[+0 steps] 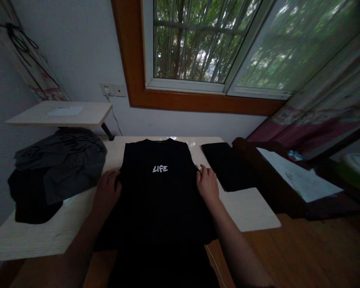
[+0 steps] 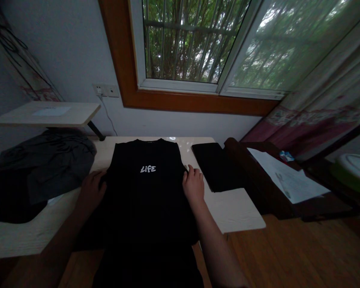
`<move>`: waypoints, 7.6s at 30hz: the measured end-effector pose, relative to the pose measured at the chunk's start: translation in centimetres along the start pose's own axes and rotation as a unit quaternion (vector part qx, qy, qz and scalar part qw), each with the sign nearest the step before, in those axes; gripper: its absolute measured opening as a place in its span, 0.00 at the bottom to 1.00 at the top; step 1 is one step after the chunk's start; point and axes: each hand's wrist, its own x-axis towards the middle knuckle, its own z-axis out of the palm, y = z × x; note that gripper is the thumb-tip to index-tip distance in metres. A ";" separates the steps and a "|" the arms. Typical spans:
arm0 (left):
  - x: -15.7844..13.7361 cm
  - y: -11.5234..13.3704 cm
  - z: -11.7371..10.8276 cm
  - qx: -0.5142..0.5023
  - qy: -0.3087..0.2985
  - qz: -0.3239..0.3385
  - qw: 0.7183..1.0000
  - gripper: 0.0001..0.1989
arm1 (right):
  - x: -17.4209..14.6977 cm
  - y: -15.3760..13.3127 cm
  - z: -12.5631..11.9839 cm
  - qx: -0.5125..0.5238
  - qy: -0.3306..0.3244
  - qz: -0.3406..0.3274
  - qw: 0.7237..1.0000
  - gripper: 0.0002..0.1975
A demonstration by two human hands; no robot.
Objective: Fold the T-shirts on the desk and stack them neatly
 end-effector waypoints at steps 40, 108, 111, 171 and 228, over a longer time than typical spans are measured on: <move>-0.2 3.2 0.8 0.092 -0.070 -0.023 0.993 0.26 | 0.7 1.3 0.3 -0.114 -0.014 -0.038 0.993 0.16; 5.3 -1.3 2.5 -0.047 -0.186 0.184 0.964 0.23 | 4.3 3.4 -0.4 0.130 -0.245 0.113 0.954 0.15; 4.0 -2.0 1.8 -0.065 -0.201 0.207 0.955 0.24 | 4.3 3.3 -0.8 0.234 -0.240 0.117 0.935 0.11; 2.8 0.9 -0.9 -0.229 -0.164 0.199 0.939 0.12 | 15.6 -22.6 5.1 0.114 -0.109 -0.507 0.847 0.14; 4.0 -1.6 1.3 -0.139 -0.020 -0.146 0.979 0.11 | 5.3 -19.7 4.2 0.109 -0.087 -0.192 0.971 0.18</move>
